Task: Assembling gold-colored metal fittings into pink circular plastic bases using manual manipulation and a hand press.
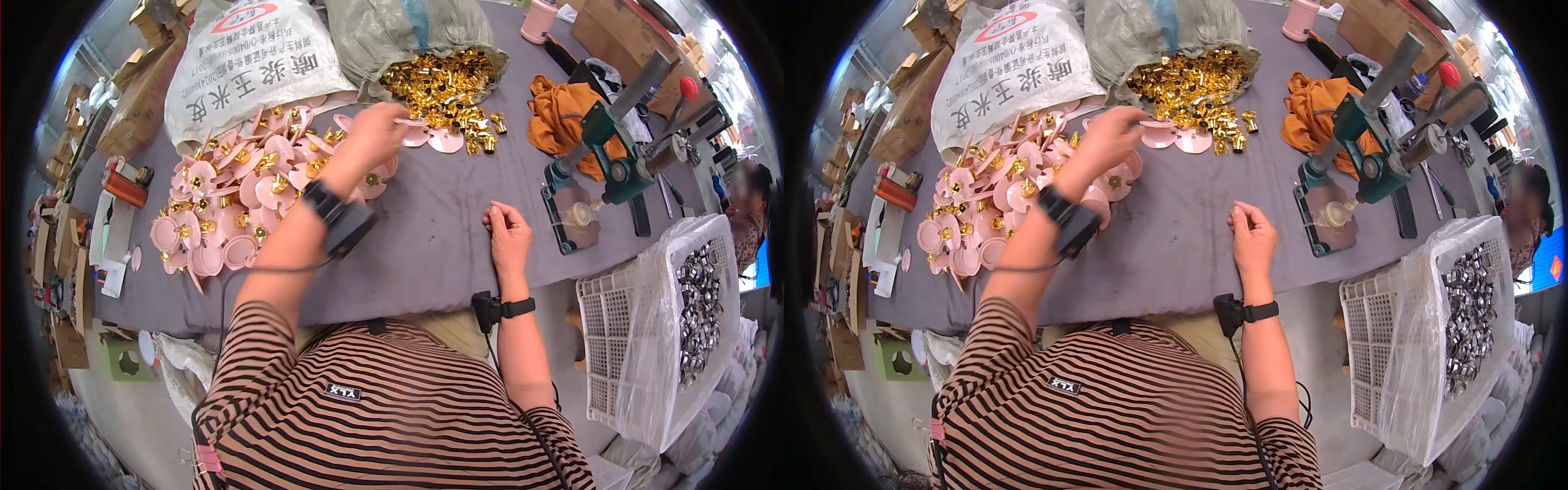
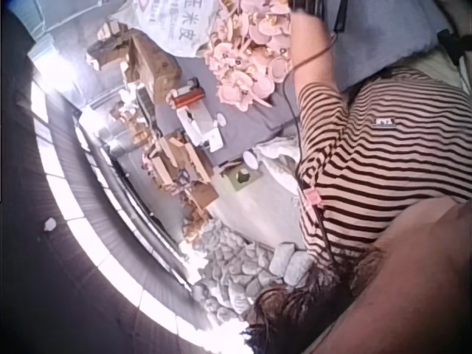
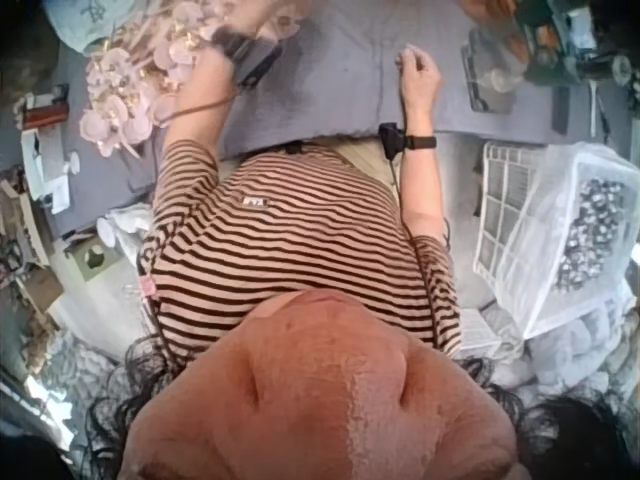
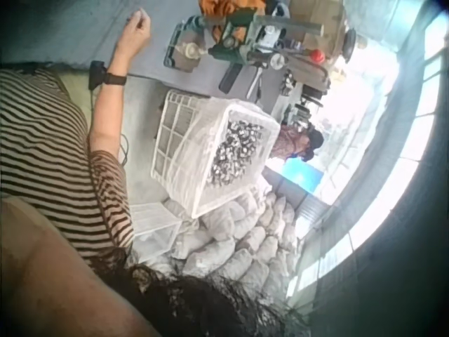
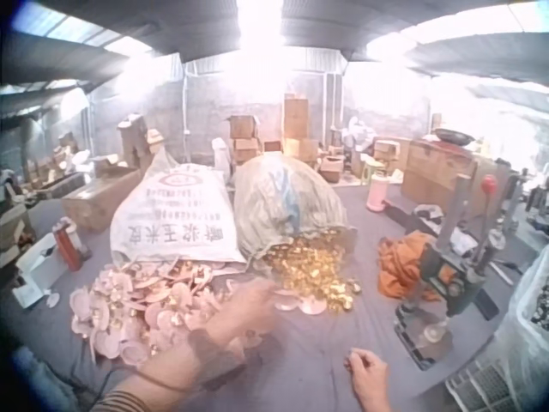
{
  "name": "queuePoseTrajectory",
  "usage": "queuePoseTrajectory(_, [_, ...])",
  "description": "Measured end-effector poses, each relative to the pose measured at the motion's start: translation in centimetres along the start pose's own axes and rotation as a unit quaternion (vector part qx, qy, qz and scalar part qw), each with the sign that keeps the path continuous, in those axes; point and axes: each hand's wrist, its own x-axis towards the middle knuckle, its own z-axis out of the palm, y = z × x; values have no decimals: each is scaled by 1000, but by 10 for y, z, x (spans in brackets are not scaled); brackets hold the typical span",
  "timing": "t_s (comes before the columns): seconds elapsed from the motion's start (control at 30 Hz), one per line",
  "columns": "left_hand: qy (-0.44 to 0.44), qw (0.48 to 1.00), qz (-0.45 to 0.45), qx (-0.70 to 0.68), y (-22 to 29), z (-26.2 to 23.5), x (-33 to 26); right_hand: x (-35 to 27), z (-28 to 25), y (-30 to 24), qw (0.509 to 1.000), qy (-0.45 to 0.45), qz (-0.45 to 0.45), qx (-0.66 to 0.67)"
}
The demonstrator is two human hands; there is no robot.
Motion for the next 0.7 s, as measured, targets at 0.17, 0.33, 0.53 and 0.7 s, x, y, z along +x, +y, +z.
queuePoseTrajectory(0.17, [-192,960,-46,198,-45,72,57,-1,-2,6,1000,-23,-9,-19])
queuePoseTrajectory(0.33, [-157,970,-69,173,-48,96,53,0,-2,9,998,-19,-19,-52])
queuePoseTrajectory(0.53, [-165,980,20,114,23,96,0,1,-4,9,998,-33,-29,-44])
queuePoseTrajectory(0.7, [-146,989,-4,-16,44,58,-55,34,-5,-18,978,-48,-41,-200])
